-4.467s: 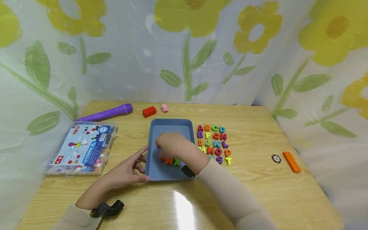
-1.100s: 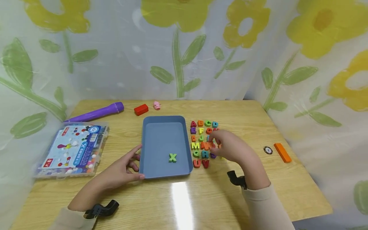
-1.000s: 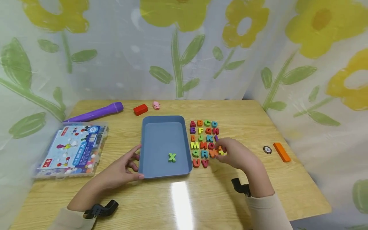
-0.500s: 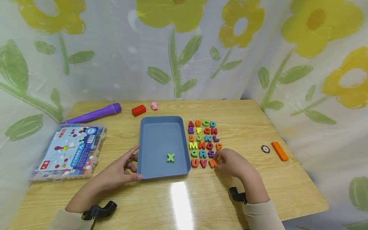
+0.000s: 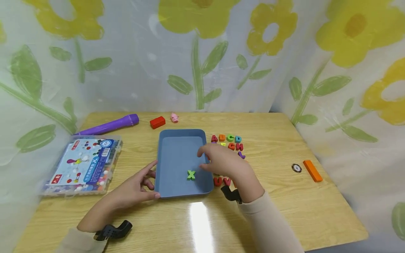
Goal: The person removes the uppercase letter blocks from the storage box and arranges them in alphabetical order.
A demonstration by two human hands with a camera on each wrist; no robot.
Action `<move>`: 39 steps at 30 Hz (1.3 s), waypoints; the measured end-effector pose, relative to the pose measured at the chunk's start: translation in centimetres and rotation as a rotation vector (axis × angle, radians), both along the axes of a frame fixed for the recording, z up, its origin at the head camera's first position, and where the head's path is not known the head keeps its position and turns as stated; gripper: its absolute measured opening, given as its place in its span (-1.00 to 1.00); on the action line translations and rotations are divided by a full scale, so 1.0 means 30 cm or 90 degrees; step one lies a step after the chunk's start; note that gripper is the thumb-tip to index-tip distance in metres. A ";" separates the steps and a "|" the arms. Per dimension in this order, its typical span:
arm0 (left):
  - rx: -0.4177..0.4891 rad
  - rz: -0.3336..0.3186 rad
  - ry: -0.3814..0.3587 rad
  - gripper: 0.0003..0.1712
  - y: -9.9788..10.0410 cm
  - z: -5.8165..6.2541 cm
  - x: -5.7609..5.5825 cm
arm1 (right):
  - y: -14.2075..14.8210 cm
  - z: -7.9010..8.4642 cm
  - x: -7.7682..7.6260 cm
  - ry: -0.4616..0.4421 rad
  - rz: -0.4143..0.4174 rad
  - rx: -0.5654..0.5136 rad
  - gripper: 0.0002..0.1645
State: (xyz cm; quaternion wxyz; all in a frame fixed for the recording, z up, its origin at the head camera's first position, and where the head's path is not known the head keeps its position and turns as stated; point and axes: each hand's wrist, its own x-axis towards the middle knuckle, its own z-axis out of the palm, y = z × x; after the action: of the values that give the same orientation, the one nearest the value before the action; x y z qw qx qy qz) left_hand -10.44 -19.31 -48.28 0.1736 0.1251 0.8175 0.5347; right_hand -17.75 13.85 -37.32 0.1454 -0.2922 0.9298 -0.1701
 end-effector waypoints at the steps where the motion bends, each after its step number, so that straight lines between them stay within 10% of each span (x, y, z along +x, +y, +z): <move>1: 0.001 -0.001 0.001 0.38 0.001 -0.001 -0.002 | -0.025 0.000 -0.010 0.000 0.010 0.014 -0.59; 25: 0.012 0.001 -0.012 0.38 0.003 -0.004 -0.003 | -0.186 -0.113 -0.063 -0.057 0.078 0.190 -0.73; 34: 0.003 -0.003 -0.004 0.39 0.016 0.000 -0.007 | 0.040 0.050 -0.037 0.020 0.005 0.073 -0.70; 39: -0.012 0.002 -0.008 0.39 0.012 0.002 -0.007 | 0.253 0.039 0.021 0.034 -0.090 0.044 -0.71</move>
State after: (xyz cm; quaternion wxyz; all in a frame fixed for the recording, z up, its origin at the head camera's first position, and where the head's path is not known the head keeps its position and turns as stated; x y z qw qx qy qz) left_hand -10.66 -18.96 -48.23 0.1792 0.1183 0.8216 0.5280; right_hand -17.11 21.44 -36.14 0.1180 -0.2252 0.9570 -0.1396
